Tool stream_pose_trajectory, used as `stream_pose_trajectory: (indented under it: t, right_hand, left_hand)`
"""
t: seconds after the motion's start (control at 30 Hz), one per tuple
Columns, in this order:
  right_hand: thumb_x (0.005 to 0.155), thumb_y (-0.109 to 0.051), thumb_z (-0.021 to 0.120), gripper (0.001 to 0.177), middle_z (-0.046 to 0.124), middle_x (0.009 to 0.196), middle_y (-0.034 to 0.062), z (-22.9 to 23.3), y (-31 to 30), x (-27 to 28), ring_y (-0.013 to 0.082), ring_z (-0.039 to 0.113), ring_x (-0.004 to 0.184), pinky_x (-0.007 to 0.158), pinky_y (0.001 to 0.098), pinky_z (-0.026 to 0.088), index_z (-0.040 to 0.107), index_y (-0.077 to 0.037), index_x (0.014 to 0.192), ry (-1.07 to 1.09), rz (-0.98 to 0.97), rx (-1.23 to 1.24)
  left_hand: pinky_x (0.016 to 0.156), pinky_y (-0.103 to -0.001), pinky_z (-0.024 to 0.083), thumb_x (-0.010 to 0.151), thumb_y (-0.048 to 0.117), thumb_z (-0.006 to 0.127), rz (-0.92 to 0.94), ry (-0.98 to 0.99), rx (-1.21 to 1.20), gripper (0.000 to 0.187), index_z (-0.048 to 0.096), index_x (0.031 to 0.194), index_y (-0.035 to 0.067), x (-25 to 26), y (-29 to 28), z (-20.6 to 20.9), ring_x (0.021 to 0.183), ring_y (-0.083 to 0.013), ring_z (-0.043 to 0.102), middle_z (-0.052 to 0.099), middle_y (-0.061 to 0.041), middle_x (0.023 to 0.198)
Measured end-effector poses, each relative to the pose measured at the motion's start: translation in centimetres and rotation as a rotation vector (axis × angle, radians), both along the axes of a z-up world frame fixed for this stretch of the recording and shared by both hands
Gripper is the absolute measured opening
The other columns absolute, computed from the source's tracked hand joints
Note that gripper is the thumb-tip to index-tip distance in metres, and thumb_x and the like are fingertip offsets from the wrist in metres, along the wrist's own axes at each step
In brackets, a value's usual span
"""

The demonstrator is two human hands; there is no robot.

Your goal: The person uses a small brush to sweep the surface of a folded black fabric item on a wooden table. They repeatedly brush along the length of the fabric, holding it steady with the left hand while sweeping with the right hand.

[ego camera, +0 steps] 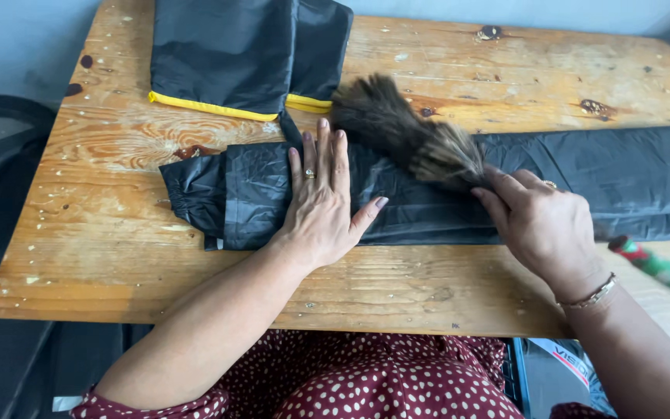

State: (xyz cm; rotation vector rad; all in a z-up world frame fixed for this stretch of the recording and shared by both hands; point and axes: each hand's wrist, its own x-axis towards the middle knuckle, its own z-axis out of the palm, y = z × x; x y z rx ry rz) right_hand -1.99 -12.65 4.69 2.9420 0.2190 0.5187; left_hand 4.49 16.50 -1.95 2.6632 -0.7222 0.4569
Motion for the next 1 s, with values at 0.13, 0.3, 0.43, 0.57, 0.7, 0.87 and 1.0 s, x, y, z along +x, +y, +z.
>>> stream_pose_trajectory:
  t: [0.13, 0.3, 0.43, 0.57, 0.7, 0.87, 1.0]
  right_hand:
    - [0.103, -0.046, 0.061, 0.032, 0.068, 0.074, 0.003, -0.1, 0.0, 0.2, 0.0307, 0.071, 0.07, 0.054, 0.0468, 0.051, 0.066, -0.022, 0.083, 0.136, 0.139, 0.118]
    - [0.104, -0.057, 0.061, 0.038, 0.071, 0.081, -0.0085, 0.9, -3.4, 2.6, 0.0166, 0.073, 0.072, 0.046, 0.0344, 0.045, 0.064, -0.029, 0.079, 0.08, 0.109, -0.127]
    - [0.109, -0.059, 0.057, 0.048, 0.066, 0.073, -0.0062, -0.3, -5.0, 4.0, 0.0189, 0.07, 0.073, 0.055, 0.0343, 0.048, 0.055, -0.027, 0.074, 0.077, -0.003, -0.174]
    - [0.1, -0.048, 0.061, 0.043, 0.065, 0.07, 0.0007, -0.5, -2.5, 2.9, 0.0274, 0.069, 0.068, 0.055, 0.0442, 0.05, 0.056, -0.02, 0.068, 0.191, 0.252, 0.055]
    - [0.107, -0.064, 0.055, 0.046, 0.073, 0.084, -0.0037, -0.9, -6.5, 4.7, 0.0215, 0.075, 0.086, 0.062, 0.0394, 0.055, 0.062, -0.028, 0.078, 0.105, -0.08, -0.157]
    - [0.108, -0.068, 0.049, 0.052, 0.077, 0.085, 0.0105, -1.2, -11.4, 5.8, 0.0356, 0.074, 0.091, 0.076, 0.0442, 0.057, 0.071, -0.024, 0.092, 0.248, -0.332, -0.019]
    - [0.11, -0.052, 0.068, 0.038, 0.066, 0.122, 0.0024, -2.4, -11.7, 5.3, 0.0203, 0.071, 0.105, 0.08, 0.04, 0.058, 0.076, -0.015, 0.105, -0.006, -0.095, 0.142]
  left_hand:
    - [0.128, -0.067, 0.011, 0.103, 0.07, 0.035, -0.055, 0.057, -0.215, 0.103, -0.008, 0.162, -0.002, -0.2, 0.6, 0.7, 0.159, -0.0547, -0.001, -0.012, -0.035, 0.168]
    - [0.126, -0.071, 0.01, 0.1, 0.072, 0.038, -0.09, 0.137, -0.266, 0.105, -0.007, 0.163, 0.0, 0.0, 0.8, 1.2, 0.158, -0.0554, -0.011, -0.019, -0.032, 0.167]
    - [0.125, -0.067, 0.013, 0.096, 0.075, 0.043, -0.058, 0.13, -0.162, 0.112, 0.0, 0.162, -0.004, 0.0, 0.8, 1.9, 0.158, -0.0554, -0.002, -0.013, -0.032, 0.167]
    - [0.125, -0.065, 0.017, 0.091, 0.083, 0.053, -0.04, 0.028, 0.015, 0.125, 0.003, 0.162, -0.008, -0.1, 1.2, 1.7, 0.158, -0.0537, 0.004, -0.009, -0.034, 0.167]
    - [0.125, -0.065, 0.018, 0.083, 0.089, 0.067, -0.049, 0.008, 0.157, 0.137, 0.007, 0.162, -0.006, -0.2, 1.2, 1.8, 0.155, -0.0567, 0.011, -0.006, -0.032, 0.168]
    - [0.123, -0.064, 0.01, 0.087, 0.076, 0.064, -0.074, 0.086, 0.228, 0.115, 0.026, 0.157, -0.006, 0.0, 0.5, 3.4, 0.152, -0.0562, 0.006, -0.005, -0.033, 0.166]
    - [0.122, -0.069, 0.015, 0.097, 0.041, 0.055, -0.184, 0.08, 0.383, 0.066, 0.047, 0.142, -0.006, -1.8, -1.5, 6.6, 0.147, -0.0549, 0.028, 0.033, -0.037, 0.157]
